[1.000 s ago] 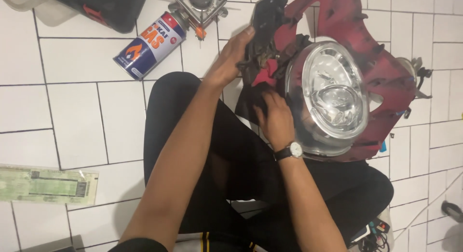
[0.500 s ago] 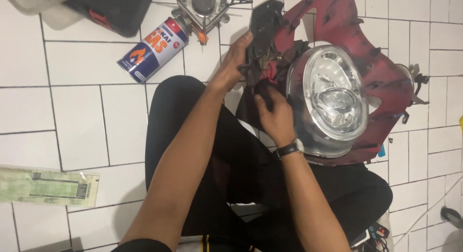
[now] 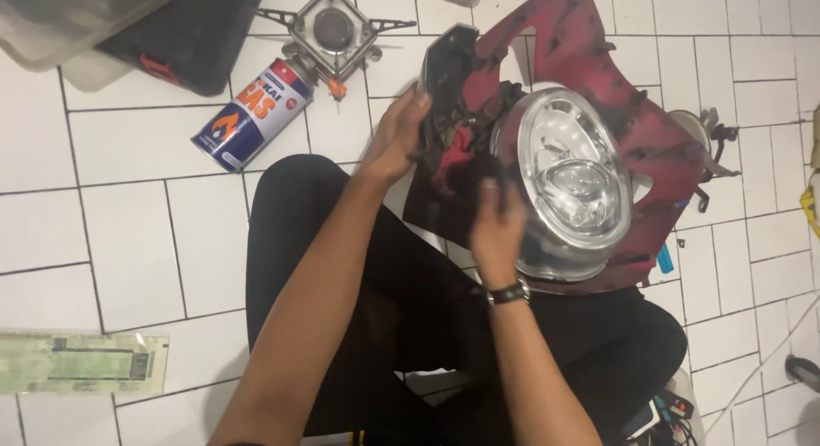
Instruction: Assembling a motorcycle headlight component into a plastic fairing housing while sitting on the floor.
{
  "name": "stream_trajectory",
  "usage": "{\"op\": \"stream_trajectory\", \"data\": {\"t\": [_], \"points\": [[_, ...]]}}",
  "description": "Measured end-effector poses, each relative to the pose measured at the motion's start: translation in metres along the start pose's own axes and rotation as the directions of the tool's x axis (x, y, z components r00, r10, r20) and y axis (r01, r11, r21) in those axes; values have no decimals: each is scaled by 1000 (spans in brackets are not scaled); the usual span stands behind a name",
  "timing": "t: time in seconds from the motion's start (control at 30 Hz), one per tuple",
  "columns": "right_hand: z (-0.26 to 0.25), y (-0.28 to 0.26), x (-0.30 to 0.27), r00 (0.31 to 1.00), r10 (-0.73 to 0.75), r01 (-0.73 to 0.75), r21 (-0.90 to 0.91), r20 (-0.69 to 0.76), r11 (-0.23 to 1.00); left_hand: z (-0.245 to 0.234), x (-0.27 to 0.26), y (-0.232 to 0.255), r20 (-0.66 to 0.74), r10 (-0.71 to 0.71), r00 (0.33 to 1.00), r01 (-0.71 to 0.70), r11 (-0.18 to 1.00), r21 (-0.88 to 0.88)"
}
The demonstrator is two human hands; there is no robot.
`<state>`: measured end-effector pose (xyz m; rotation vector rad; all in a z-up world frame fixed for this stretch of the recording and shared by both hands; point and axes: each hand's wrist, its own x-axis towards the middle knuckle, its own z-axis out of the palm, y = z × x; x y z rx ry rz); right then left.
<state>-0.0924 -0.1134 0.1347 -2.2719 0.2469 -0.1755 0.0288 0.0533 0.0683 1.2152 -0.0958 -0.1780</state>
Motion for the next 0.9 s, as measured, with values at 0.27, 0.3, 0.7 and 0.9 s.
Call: {"op": "stream_trajectory", "data": {"t": [0.27,0.3,0.7,0.9], "points": [[-28,83,43,878,-467,377,-452,-104,809,30,-52,41,98,128,987,-161,801,576],[-28,30,39,878,-466,371,-456,-111,809,35,-51,35,107,129,986,-167,802,574],[-8,-68,22,954,-267,259,-69,-137,963,48,-56,31,56,89,994,-102,952,289],[-38,-55,2,783,621,-514,575,12,636,53,-60,40,40,210,977,-205,866,457]]}}
